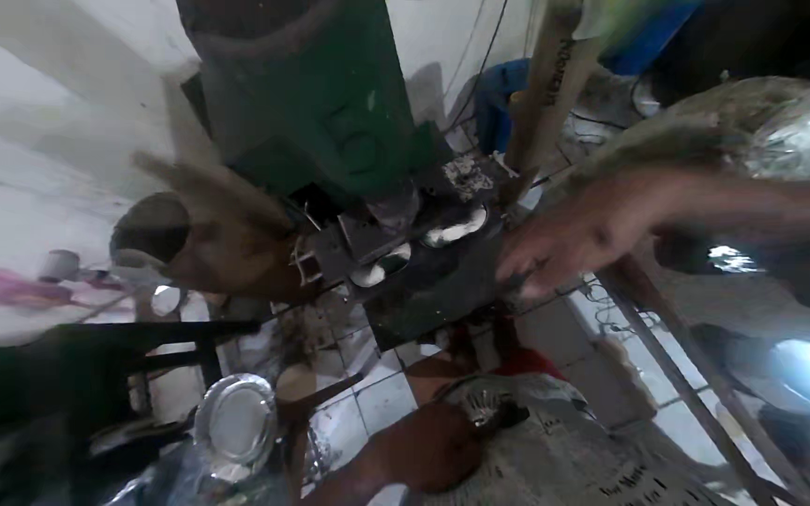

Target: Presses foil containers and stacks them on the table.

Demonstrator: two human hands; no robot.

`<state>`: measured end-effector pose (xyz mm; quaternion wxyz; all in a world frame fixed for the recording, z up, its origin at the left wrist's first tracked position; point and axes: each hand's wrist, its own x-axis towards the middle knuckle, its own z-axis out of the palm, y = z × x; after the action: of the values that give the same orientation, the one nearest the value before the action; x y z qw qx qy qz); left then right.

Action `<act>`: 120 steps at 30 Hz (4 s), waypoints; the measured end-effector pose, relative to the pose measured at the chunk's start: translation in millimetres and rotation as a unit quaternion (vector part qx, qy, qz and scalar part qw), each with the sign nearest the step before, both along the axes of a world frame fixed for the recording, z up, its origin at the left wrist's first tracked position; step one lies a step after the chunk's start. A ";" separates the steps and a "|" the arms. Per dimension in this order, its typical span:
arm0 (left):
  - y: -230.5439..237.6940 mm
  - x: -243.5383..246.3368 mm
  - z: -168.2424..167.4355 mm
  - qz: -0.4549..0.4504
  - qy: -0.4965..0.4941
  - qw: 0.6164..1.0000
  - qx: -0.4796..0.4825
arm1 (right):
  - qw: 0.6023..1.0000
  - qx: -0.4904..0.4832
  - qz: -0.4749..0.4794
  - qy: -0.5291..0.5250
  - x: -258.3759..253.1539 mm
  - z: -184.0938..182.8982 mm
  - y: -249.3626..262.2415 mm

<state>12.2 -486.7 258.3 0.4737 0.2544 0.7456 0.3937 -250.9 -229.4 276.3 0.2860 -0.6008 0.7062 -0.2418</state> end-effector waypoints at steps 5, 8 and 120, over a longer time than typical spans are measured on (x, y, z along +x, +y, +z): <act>43.2 -10.1 -66.3 -0.073 -0.196 0.970 0.124 | 0.965 0.036 -0.257 -0.042 -108.4 61.5 94.2; 91.1 -7.3 -72.0 -0.055 -0.155 0.981 0.105 | 0.939 0.041 -0.340 -0.033 -16.2 69.1 124.9; 56.3 -216.4 -103.2 0.264 0.284 0.885 -0.258 | 0.712 -0.044 -0.688 -0.129 245.8 -177.6 146.6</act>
<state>-204.2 -430.4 155.1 0.1693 0.0176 0.9630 0.2089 -5.1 -82.9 98.6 0.1024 0.0770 0.8692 -0.4776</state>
